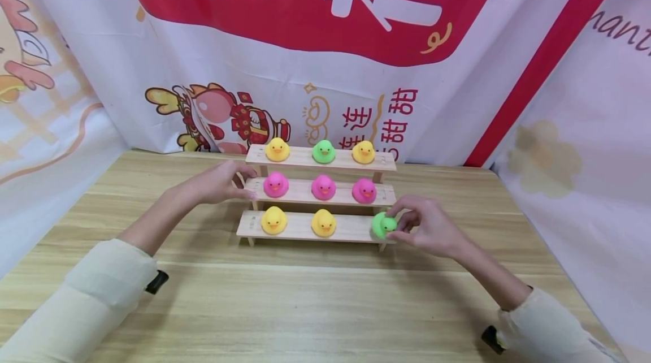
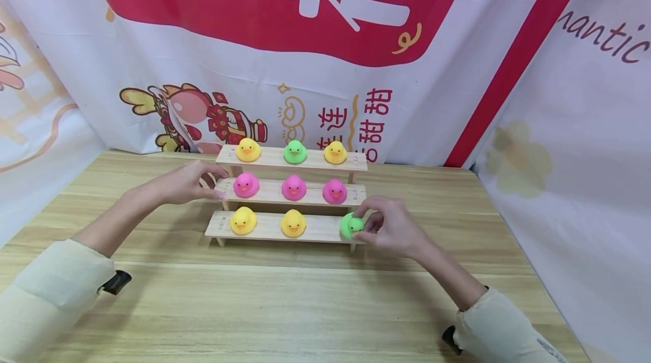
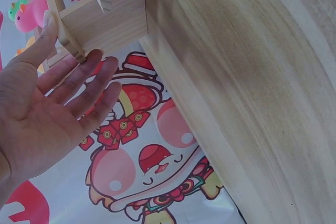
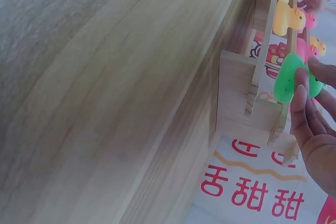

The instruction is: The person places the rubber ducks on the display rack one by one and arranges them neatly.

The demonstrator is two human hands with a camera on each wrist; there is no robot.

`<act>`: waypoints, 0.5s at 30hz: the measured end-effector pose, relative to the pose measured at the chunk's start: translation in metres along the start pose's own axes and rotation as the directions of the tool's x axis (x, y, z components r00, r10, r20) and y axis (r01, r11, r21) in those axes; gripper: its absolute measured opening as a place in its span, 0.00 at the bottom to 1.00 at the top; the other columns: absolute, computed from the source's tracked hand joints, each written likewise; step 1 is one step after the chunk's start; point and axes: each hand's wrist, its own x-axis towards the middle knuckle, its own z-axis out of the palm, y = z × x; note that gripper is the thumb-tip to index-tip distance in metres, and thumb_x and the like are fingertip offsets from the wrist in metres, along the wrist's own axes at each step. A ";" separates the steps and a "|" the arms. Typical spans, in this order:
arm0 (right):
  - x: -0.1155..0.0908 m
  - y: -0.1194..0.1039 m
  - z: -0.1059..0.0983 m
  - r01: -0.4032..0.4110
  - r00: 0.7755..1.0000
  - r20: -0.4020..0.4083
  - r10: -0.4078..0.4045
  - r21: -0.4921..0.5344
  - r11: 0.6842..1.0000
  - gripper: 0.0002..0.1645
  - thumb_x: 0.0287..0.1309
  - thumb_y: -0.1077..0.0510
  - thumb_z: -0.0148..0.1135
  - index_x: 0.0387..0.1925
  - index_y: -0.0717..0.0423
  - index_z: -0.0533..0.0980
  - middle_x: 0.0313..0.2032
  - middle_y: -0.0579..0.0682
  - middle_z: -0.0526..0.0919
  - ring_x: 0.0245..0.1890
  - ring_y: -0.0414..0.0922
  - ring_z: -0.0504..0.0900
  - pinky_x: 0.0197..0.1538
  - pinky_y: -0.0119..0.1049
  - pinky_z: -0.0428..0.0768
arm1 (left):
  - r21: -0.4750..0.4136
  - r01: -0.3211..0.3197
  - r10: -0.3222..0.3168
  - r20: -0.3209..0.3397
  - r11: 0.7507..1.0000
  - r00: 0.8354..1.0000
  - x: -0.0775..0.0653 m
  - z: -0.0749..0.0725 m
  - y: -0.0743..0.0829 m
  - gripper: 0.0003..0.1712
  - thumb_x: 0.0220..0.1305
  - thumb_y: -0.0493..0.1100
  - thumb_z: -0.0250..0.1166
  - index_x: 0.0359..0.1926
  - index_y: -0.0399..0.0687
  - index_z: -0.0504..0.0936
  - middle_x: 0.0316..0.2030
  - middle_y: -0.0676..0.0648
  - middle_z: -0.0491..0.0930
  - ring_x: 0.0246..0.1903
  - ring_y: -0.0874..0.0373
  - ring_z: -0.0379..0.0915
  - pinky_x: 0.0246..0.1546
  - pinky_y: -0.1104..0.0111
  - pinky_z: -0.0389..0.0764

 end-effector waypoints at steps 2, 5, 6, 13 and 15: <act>0.001 -0.001 0.001 -0.011 1.000 0.006 0.011 -0.004 1.000 0.18 0.49 0.67 0.81 0.41 0.59 0.82 0.41 0.54 0.85 0.29 0.39 0.86 0.37 0.34 0.88 | 0.001 -0.002 0.002 -0.001 1.000 1.000 0.000 0.000 0.000 0.28 0.65 0.42 0.75 0.59 0.27 0.80 0.50 0.34 0.83 0.45 0.46 0.82 0.52 0.52 0.85; 0.003 -0.003 0.003 -0.027 0.999 0.015 0.028 -0.017 0.999 0.18 0.50 0.65 0.81 0.41 0.59 0.82 0.42 0.54 0.85 0.29 0.38 0.86 0.37 0.33 0.88 | -0.002 -0.004 0.004 0.000 1.000 1.000 0.000 -0.001 0.001 0.27 0.65 0.41 0.74 0.59 0.27 0.80 0.50 0.34 0.83 0.46 0.45 0.82 0.51 0.52 0.85; 0.004 -0.004 0.003 -0.031 0.999 0.019 0.032 -0.021 0.999 0.18 0.50 0.65 0.81 0.41 0.59 0.82 0.42 0.54 0.85 0.29 0.38 0.86 0.37 0.33 0.88 | -0.002 -0.005 0.005 0.000 1.000 1.000 0.000 -0.001 0.001 0.27 0.65 0.41 0.74 0.59 0.27 0.80 0.50 0.34 0.83 0.46 0.45 0.82 0.51 0.52 0.85; 0.010 -0.004 0.010 -0.047 0.999 0.023 0.047 -0.032 0.998 0.17 0.50 0.63 0.82 0.41 0.58 0.83 0.42 0.54 0.85 0.29 0.38 0.85 0.36 0.34 0.87 | -0.009 -0.003 0.003 0.001 1.000 1.000 0.000 0.000 0.000 0.28 0.65 0.41 0.74 0.59 0.27 0.80 0.50 0.34 0.83 0.46 0.46 0.82 0.51 0.53 0.85; 0.012 -0.004 0.011 -0.050 0.998 0.024 0.050 -0.034 0.998 0.17 0.50 0.64 0.82 0.41 0.58 0.83 0.42 0.54 0.85 0.29 0.38 0.85 0.35 0.33 0.87 | -0.010 0.003 -0.003 0.002 1.000 1.000 0.000 0.001 -0.001 0.28 0.65 0.42 0.74 0.59 0.28 0.80 0.51 0.34 0.83 0.46 0.45 0.81 0.52 0.53 0.85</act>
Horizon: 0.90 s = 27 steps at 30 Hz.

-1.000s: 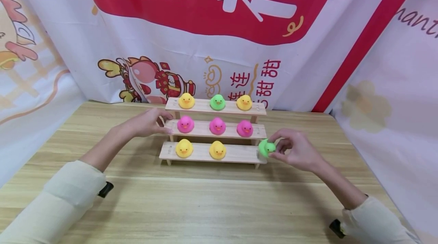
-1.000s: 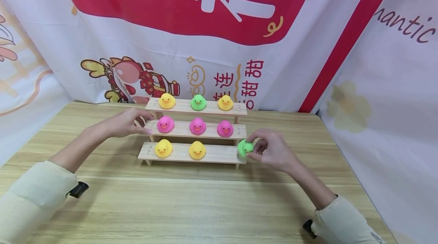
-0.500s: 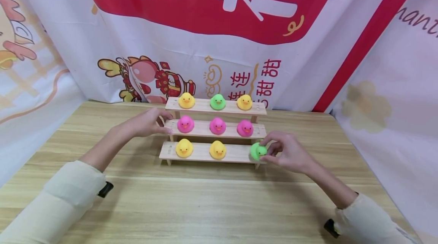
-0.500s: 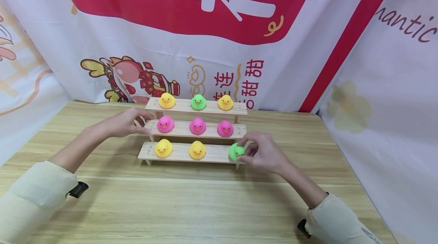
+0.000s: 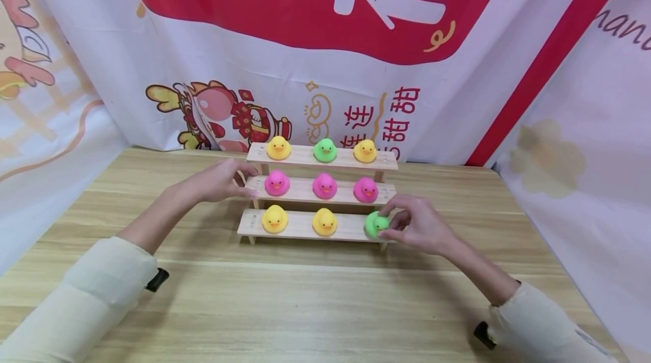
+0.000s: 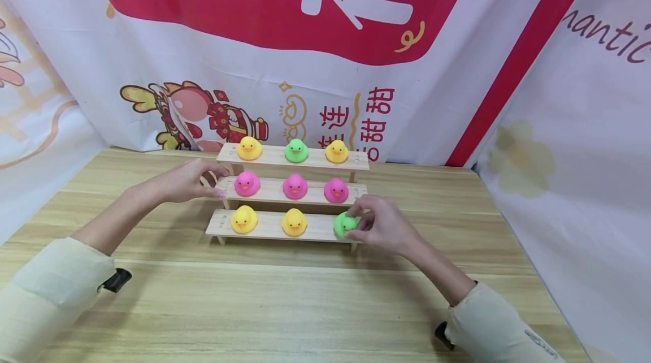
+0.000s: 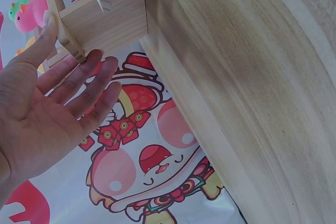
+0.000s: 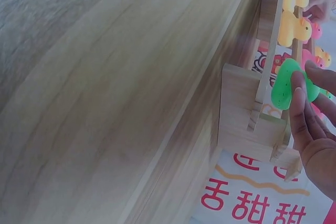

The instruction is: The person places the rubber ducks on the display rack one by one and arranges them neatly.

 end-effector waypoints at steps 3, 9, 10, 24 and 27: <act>0.002 -0.001 0.002 -0.006 1.000 0.003 0.006 0.004 1.000 0.17 0.50 0.64 0.82 0.41 0.58 0.83 0.41 0.53 0.85 0.29 0.38 0.85 0.35 0.32 0.87 | 0.001 0.007 -0.007 0.000 1.000 1.000 0.000 0.000 0.000 0.28 0.65 0.42 0.74 0.60 0.28 0.80 0.51 0.34 0.83 0.46 0.45 0.81 0.52 0.53 0.85; 0.007 -0.003 0.008 -0.032 0.999 0.009 0.032 0.007 0.999 0.17 0.51 0.61 0.82 0.41 0.57 0.83 0.42 0.52 0.85 0.29 0.38 0.86 0.37 0.32 0.88 | 0.004 0.010 -0.010 -0.001 1.000 1.000 0.000 0.001 -0.001 0.28 0.65 0.42 0.74 0.60 0.28 0.80 0.51 0.35 0.83 0.46 0.46 0.81 0.52 0.53 0.85; 0.007 -0.004 0.009 -0.040 0.999 0.008 0.040 0.003 0.999 0.17 0.51 0.61 0.82 0.41 0.57 0.83 0.42 0.52 0.85 0.29 0.38 0.86 0.37 0.31 0.88 | 0.005 0.010 -0.010 -0.001 1.000 1.000 0.000 0.001 -0.001 0.28 0.65 0.41 0.74 0.60 0.29 0.80 0.51 0.35 0.83 0.46 0.46 0.81 0.52 0.53 0.85; 0.012 -0.005 0.015 -0.011 1.000 0.004 0.012 -0.018 1.000 0.18 0.50 0.62 0.82 0.43 0.58 0.84 0.42 0.51 0.85 0.29 0.38 0.84 0.33 0.31 0.86 | -0.002 0.007 -0.007 -0.005 1.000 1.000 0.000 0.001 -0.002 0.27 0.65 0.41 0.74 0.59 0.28 0.80 0.50 0.35 0.84 0.46 0.46 0.81 0.52 0.53 0.85; 0.012 -0.005 0.015 -0.001 1.000 0.009 0.002 -0.026 1.000 0.18 0.51 0.63 0.82 0.43 0.58 0.85 0.43 0.52 0.85 0.29 0.38 0.84 0.34 0.31 0.87 | 0.001 0.015 -0.015 -0.005 1.000 1.000 0.000 0.000 -0.002 0.27 0.65 0.41 0.74 0.60 0.28 0.80 0.51 0.35 0.83 0.46 0.45 0.81 0.52 0.53 0.85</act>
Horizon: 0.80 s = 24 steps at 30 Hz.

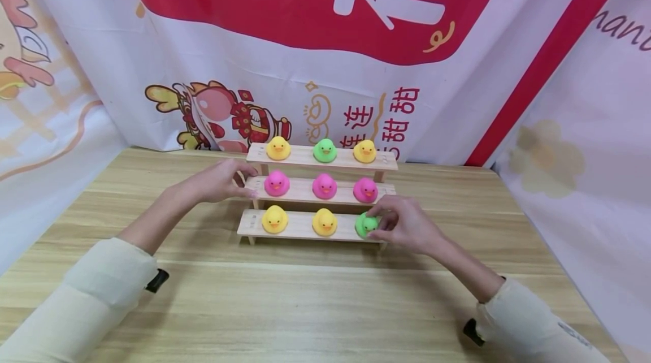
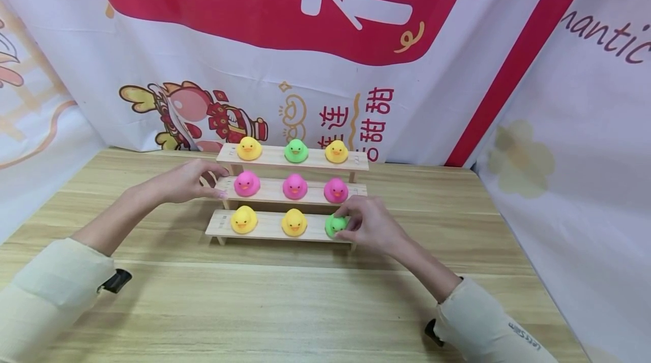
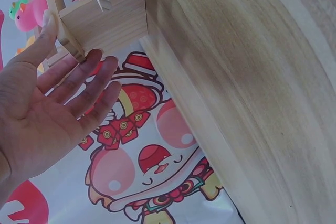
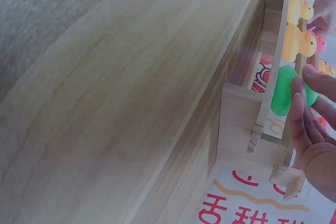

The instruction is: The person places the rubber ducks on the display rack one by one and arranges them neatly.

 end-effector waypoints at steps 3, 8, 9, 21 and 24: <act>0.000 0.000 0.001 0.005 1.000 -0.002 -0.005 -0.018 1.000 0.18 0.51 0.63 0.82 0.44 0.58 0.86 0.43 0.51 0.85 0.30 0.37 0.84 0.34 0.31 0.86 | -0.001 0.000 0.000 -0.001 1.000 1.000 0.000 0.000 0.000 0.28 0.65 0.41 0.74 0.60 0.28 0.80 0.51 0.34 0.83 0.46 0.45 0.81 0.53 0.52 0.85; 0.000 -0.001 0.002 0.007 1.000 -0.007 -0.007 -0.025 1.000 0.18 0.51 0.63 0.81 0.45 0.58 0.86 0.44 0.51 0.86 0.30 0.37 0.84 0.34 0.31 0.87 | -0.011 0.002 -0.002 -0.004 1.000 1.000 0.000 0.001 0.000 0.29 0.65 0.42 0.75 0.60 0.28 0.80 0.52 0.34 0.83 0.48 0.44 0.81 0.54 0.51 0.84; 0.000 -0.001 0.002 0.009 1.000 -0.008 -0.010 -0.026 1.000 0.18 0.51 0.63 0.81 0.45 0.58 0.86 0.44 0.51 0.86 0.30 0.37 0.84 0.35 0.31 0.87 | -0.012 0.000 0.000 -0.005 1.000 1.000 0.001 0.001 0.000 0.29 0.65 0.42 0.75 0.60 0.28 0.79 0.52 0.34 0.83 0.48 0.44 0.81 0.54 0.51 0.84; -0.001 0.001 0.004 0.014 1.000 -0.011 -0.014 -0.010 1.000 0.20 0.51 0.61 0.82 0.47 0.58 0.85 0.44 0.51 0.85 0.31 0.38 0.84 0.36 0.32 0.87 | -0.017 -0.044 0.044 -0.026 0.999 0.999 -0.001 0.002 -0.007 0.27 0.64 0.42 0.75 0.58 0.28 0.81 0.51 0.34 0.84 0.46 0.45 0.82 0.52 0.50 0.85; -0.003 0.002 0.001 0.021 0.999 -0.033 -0.022 -0.007 1.000 0.21 0.51 0.61 0.82 0.47 0.59 0.85 0.44 0.52 0.86 0.31 0.38 0.84 0.36 0.32 0.87 | -0.024 -0.048 0.047 -0.035 0.999 0.998 -0.002 0.003 -0.009 0.27 0.64 0.42 0.75 0.58 0.29 0.81 0.51 0.34 0.84 0.46 0.45 0.82 0.52 0.51 0.85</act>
